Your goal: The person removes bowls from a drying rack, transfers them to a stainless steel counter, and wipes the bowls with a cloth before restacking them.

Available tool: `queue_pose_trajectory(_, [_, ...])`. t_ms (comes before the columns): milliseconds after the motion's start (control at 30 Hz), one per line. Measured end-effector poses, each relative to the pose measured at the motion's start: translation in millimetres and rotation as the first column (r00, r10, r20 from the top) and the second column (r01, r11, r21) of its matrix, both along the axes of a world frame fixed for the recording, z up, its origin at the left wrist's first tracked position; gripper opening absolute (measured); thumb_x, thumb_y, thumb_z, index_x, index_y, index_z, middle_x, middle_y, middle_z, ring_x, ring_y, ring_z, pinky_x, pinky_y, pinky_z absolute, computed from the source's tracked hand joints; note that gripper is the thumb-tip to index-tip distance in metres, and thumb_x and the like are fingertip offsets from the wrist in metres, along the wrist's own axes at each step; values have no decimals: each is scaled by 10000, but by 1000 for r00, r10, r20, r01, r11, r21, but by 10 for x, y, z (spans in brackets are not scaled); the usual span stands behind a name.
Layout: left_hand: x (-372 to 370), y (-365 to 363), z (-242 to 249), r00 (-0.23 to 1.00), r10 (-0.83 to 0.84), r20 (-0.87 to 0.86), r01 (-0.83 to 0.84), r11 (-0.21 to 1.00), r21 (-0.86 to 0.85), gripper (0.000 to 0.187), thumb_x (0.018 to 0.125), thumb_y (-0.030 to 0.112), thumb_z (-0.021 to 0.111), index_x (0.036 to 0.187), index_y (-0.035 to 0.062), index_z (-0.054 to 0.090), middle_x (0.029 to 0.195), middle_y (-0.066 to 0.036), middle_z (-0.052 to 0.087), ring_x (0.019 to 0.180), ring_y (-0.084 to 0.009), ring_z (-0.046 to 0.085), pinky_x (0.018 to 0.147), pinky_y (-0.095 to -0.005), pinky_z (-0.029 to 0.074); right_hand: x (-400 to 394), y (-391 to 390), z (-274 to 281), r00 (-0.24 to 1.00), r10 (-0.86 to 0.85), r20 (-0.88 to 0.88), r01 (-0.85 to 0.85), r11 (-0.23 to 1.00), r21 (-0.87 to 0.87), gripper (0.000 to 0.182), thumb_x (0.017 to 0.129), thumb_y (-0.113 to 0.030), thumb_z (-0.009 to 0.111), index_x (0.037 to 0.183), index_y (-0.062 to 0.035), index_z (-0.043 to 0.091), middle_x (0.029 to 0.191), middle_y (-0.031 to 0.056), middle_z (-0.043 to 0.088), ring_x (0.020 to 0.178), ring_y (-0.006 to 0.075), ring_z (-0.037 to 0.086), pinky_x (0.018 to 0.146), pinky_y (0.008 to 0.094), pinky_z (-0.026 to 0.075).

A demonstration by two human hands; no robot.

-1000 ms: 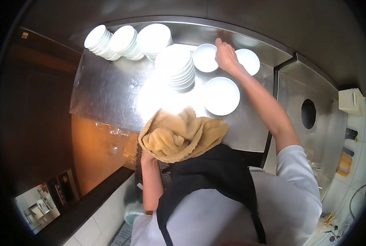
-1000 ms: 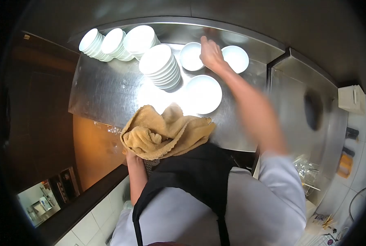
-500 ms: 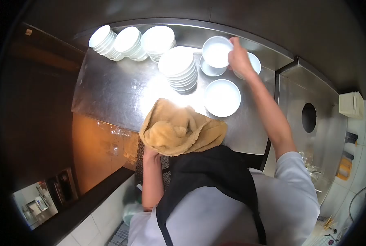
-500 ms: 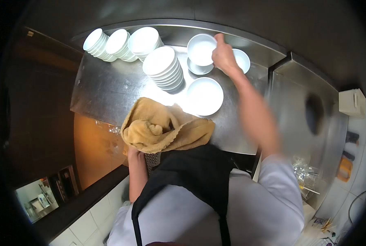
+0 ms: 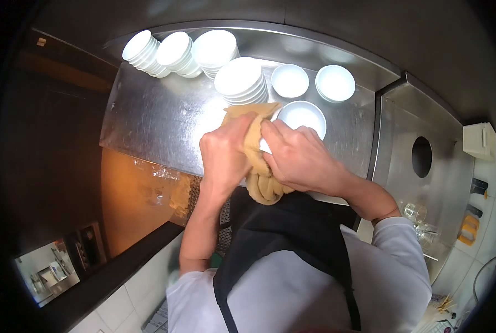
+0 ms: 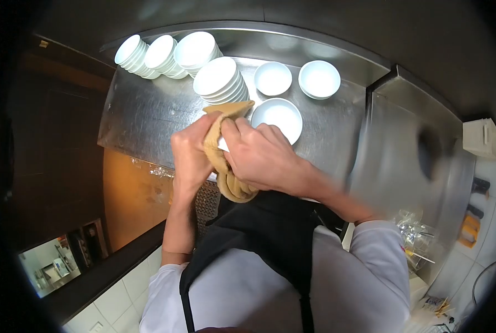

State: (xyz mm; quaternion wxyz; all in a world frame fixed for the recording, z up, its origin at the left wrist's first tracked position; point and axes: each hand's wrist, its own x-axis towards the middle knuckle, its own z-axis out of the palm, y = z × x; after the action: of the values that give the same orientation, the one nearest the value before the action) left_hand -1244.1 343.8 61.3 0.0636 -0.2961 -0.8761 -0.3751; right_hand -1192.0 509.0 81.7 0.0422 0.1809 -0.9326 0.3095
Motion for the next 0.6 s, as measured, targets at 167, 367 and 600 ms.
queue_pose_trajectory(167, [205, 325, -315, 823, 157, 546, -559, 400, 726, 389, 702, -14, 686, 1088, -19, 636, 913, -53, 675, 841, -173, 630, 794, -298, 515, -157, -206, -345, 868, -270, -418, 10, 849, -528, 504, 804, -98, 648, 1237, 72, 455, 1031, 263, 593, 839, 411, 649, 694, 432, 541])
queue_pose_trajectory(367, [168, -158, -35, 990, 60, 130, -48, 995, -91, 306, 731, 9, 671, 1036, 18, 669, 898, -176, 675, 818, -334, 672, 726, -358, 527, 93, -20, -295, 996, -80, 33, 83, 993, -81, 444, 802, -147, 626, 1178, 47, 491, 777, 233, 630, 665, 383, 655, 599, 462, 523])
queue_pose_trajectory(600, [413, -34, -634, 809, 60, 585, -382, 810, 446, 176, 818, -25, 593, 986, -13, 646, 896, -77, 652, 811, -189, 616, 752, -327, 507, 95, 52, -594, 906, -333, -261, 268, 929, -254, 360, 799, -138, 614, 1128, -4, 552, 607, 177, 619, 545, 351, 636, 532, 470, 500])
